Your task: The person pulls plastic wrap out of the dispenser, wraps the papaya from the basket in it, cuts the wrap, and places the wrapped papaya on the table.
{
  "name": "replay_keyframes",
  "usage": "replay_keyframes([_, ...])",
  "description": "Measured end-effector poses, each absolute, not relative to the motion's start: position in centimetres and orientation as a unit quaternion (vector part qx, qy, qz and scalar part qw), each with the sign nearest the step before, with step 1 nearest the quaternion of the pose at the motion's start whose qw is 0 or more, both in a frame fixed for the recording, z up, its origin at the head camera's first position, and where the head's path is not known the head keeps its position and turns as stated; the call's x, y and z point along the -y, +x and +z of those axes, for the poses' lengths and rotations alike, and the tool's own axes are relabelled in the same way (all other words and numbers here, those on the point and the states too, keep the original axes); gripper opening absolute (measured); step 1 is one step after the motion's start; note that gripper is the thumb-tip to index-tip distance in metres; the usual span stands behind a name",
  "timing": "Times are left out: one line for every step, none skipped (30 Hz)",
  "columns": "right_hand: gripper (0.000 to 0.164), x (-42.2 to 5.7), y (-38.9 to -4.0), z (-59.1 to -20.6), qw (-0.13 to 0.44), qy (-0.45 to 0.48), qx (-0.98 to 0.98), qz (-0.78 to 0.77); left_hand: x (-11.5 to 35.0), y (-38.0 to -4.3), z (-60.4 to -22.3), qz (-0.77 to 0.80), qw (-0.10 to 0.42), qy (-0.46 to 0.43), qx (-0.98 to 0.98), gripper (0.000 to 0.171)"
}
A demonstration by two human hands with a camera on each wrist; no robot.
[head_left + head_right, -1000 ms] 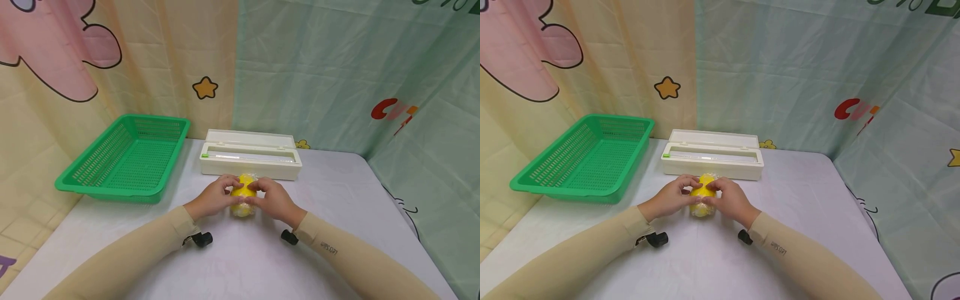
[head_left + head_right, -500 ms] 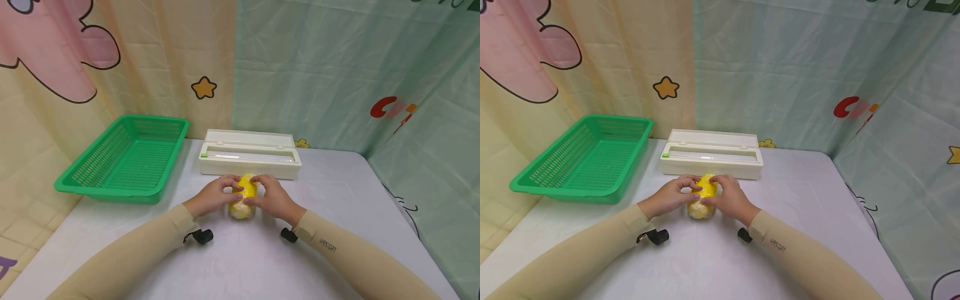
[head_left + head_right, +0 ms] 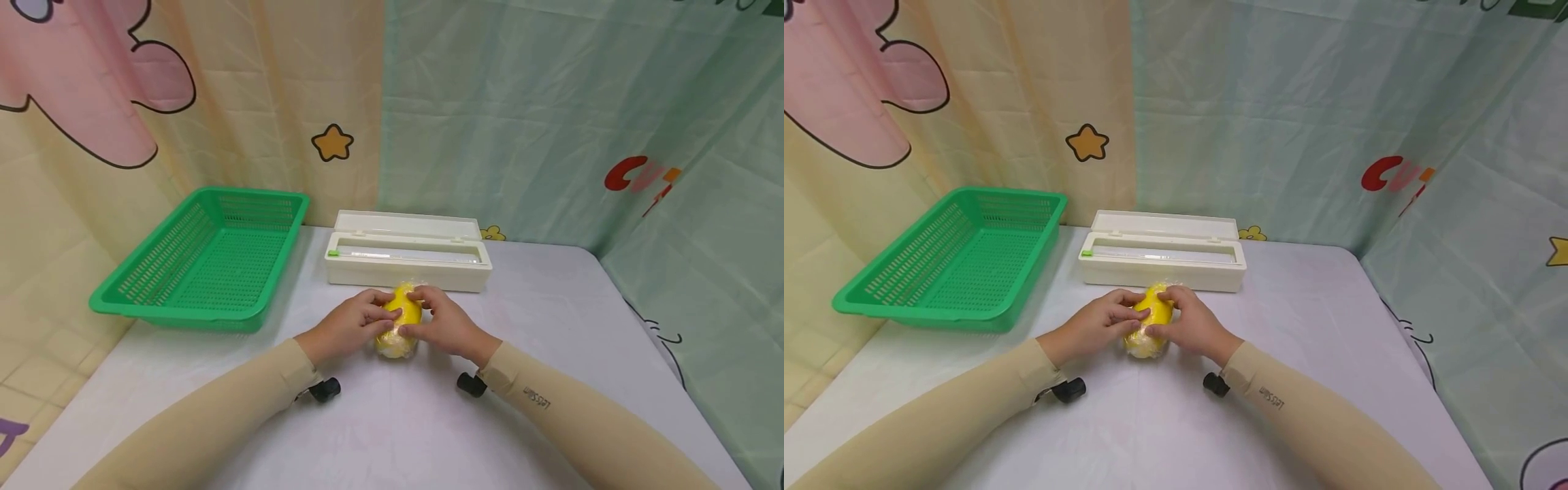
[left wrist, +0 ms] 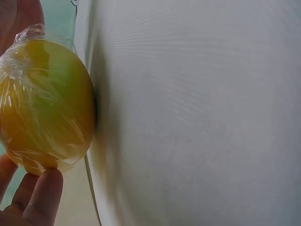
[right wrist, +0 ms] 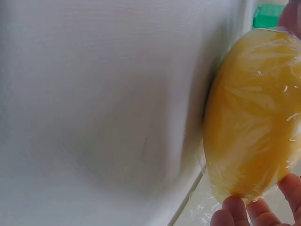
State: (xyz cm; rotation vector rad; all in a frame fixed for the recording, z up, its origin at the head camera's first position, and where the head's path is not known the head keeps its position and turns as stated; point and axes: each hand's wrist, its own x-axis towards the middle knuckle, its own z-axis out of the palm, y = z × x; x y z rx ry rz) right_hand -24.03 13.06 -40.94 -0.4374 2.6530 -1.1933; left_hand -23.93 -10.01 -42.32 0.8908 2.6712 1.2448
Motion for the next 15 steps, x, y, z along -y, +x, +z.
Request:
replay_keyframes([0.062, -13.02, -24.05, -40.99, 0.104, -0.145, -0.895, -0.408, 10.05, -23.93, -42.32, 0.407, 0.032, 0.290, -0.866, 0.026])
replay_keyframes([0.063, -12.94, -24.06, -41.03, 0.107, -0.144, -0.894, -0.411, 10.08, -23.94, -42.31, 0.415, 0.037, 0.285, -0.863, 0.025])
replay_keyframes([0.063, -12.85, -24.05, -41.03, 0.110, -0.143, -0.891, -0.416, 10.09, -23.91, -42.22, 0.425, 0.043, 0.278, -0.860, 0.024])
replay_keyframes([0.064, -12.76, -24.04, -41.02, 0.112, -0.144, -0.889, -0.419, 10.09, -23.94, -42.20, 0.432, 0.047, 0.275, -0.858, 0.024])
replay_keyframes([0.064, -12.68, -24.01, -41.00, 0.113, -0.147, -0.888, -0.420, 10.10, -23.94, -42.15, 0.437, 0.052, 0.272, -0.856, 0.024])
replay_keyframes([0.065, -12.60, -23.96, -40.95, 0.113, -0.150, -0.888, -0.420, 10.11, -23.93, -42.08, 0.441, 0.060, 0.267, -0.855, 0.027])
replay_keyframes([0.065, -12.53, -23.90, -40.89, 0.114, -0.153, -0.887, -0.420, 10.14, -23.94, -42.05, 0.438, 0.062, 0.269, -0.856, 0.027])
replay_keyframes([0.065, -12.47, -23.86, -40.84, 0.114, -0.156, -0.887, -0.420, 10.17, -23.92, -42.00, 0.435, 0.066, 0.270, -0.857, 0.028])
replay_keyframes([0.064, -12.44, -23.83, -40.79, 0.113, -0.160, -0.886, -0.420, 10.20, -23.89, -41.96, 0.430, 0.069, 0.271, -0.858, 0.029])
replay_keyframes([0.064, -12.42, -23.80, -40.75, 0.113, -0.163, -0.886, -0.419, 10.23, -23.88, -41.94, 0.424, 0.070, 0.274, -0.860, 0.030])
replay_keyframes([0.064, -12.41, -23.78, -40.71, 0.113, -0.166, -0.886, -0.417, 10.27, -23.84, -41.92, 0.418, 0.068, 0.276, -0.863, 0.030])
replay_keyframes([0.064, -12.40, -23.79, -40.70, 0.112, -0.169, -0.886, -0.417, 10.31, -23.82, -41.93, 0.413, 0.067, 0.278, -0.865, 0.029])
replay_keyframes([0.064, -12.42, -23.81, -40.69, 0.111, -0.170, -0.886, -0.416, 10.34, -23.81, -41.95, 0.409, 0.064, 0.280, -0.866, 0.026])
replay_keyframes([0.063, -12.43, -23.83, -40.69, 0.110, -0.171, -0.887, -0.414, 10.36, -23.79, -41.97, 0.409, 0.064, 0.280, -0.866, 0.025])
replay_keyframes([0.063, -12.44, -23.85, -40.69, 0.108, -0.172, -0.888, -0.412, 10.40, -23.79, -42.03, 0.409, 0.062, 0.282, -0.866, 0.024])
